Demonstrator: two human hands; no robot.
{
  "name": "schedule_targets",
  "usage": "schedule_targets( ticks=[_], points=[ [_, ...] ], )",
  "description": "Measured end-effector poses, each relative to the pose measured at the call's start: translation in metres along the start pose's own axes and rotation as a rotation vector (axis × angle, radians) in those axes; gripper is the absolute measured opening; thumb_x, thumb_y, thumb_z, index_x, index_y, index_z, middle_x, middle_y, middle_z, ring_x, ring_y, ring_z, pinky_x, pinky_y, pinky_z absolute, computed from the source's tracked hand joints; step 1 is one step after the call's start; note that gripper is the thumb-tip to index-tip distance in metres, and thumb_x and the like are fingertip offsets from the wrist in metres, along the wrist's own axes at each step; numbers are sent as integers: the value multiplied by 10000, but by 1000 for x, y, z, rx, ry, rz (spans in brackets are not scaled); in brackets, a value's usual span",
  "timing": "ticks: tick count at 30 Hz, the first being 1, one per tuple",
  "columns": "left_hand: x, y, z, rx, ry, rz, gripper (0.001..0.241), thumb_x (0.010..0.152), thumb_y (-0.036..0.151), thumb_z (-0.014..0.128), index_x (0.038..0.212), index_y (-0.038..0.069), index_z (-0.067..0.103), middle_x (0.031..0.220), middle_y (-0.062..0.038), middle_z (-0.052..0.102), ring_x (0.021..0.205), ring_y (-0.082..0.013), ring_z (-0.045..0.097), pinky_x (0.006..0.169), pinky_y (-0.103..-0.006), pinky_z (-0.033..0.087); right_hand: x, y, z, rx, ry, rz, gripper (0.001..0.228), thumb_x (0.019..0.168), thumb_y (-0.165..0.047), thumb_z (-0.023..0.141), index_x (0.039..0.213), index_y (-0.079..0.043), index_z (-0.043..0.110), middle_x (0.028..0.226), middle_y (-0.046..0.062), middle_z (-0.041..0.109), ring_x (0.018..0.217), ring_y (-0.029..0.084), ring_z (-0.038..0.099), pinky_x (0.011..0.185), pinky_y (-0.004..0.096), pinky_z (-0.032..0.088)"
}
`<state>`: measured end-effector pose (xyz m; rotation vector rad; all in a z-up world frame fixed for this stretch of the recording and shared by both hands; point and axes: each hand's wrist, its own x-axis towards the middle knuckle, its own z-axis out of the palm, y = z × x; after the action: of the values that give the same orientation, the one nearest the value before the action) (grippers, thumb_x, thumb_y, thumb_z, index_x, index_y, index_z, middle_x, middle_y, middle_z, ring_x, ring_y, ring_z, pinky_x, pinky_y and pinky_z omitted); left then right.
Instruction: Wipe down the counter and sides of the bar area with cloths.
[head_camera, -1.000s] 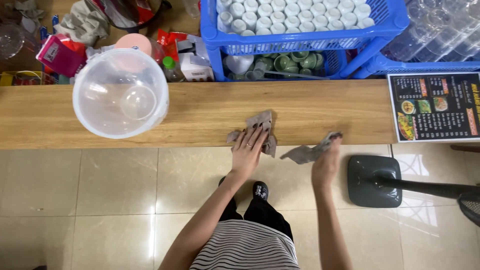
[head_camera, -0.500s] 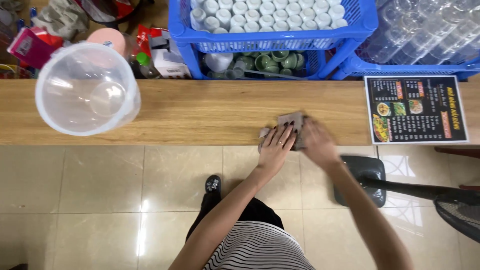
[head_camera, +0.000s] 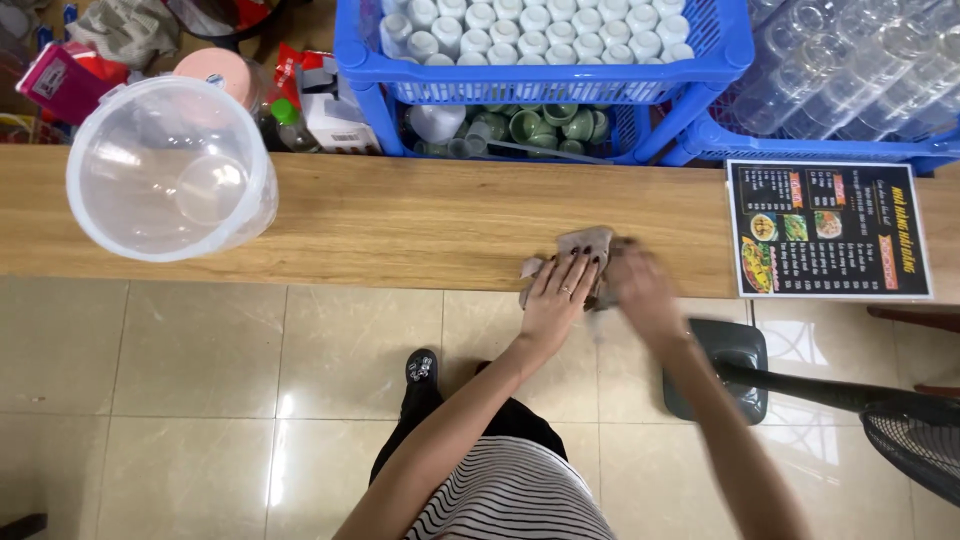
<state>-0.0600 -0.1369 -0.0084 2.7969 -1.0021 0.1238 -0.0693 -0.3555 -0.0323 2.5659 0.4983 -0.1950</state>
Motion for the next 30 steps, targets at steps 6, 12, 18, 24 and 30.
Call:
schedule_targets(
  ticks=[6, 12, 18, 24, 30],
  points=[
    [-42, -64, 66, 66, 130, 49, 721, 900, 67, 705, 1559, 94, 413, 1614, -105, 443, 1455, -262, 449, 1252, -452, 318, -2, 2, -7, 279, 120, 36, 580, 992, -175, 623, 1528, -72, 429, 1597, 134, 435, 1506, 270, 362, 1268, 396, 314],
    [-130, -178, 28, 206, 143, -234, 666, 872, 19, 614, 1498, 210, 497, 1552, -15, 510, 1429, -198, 492, 1222, -451, 354, -14, 2, -47, 374, 309, 86, 802, 754, -247, 717, 1427, 88, 436, 1508, 290, 423, 1447, 413, 369, 1190, 512, 293],
    [-180, -245, -53, 129, 286, -179, 529, 927, 133, 594, 1450, 83, 523, 1520, -82, 530, 1382, -270, 528, 1188, -452, 367, 110, -175, -116, 446, 100, -8, 724, 880, -195, 619, 1525, 18, 369, 1490, 229, 451, 1418, 373, 404, 1213, 493, 291],
    [-208, -285, -61, 184, 354, -240, 566, 899, 68, 636, 1455, 93, 529, 1508, -65, 562, 1394, -259, 546, 1194, -448, 415, 147, -260, -197, 524, 564, -168, 641, 911, -57, 566, 1515, 38, 373, 1599, 232, 405, 1507, 368, 365, 1245, 458, 315],
    [-204, -287, -33, 211, 368, -271, 626, 831, -24, 719, 1427, 81, 561, 1500, -112, 576, 1372, -310, 581, 1175, -503, 466, 113, -195, -103, 485, 453, -20, 704, 941, 123, 483, 1569, -179, 384, 1580, 55, 436, 1424, 227, 483, 1231, 350, 387]
  ],
)
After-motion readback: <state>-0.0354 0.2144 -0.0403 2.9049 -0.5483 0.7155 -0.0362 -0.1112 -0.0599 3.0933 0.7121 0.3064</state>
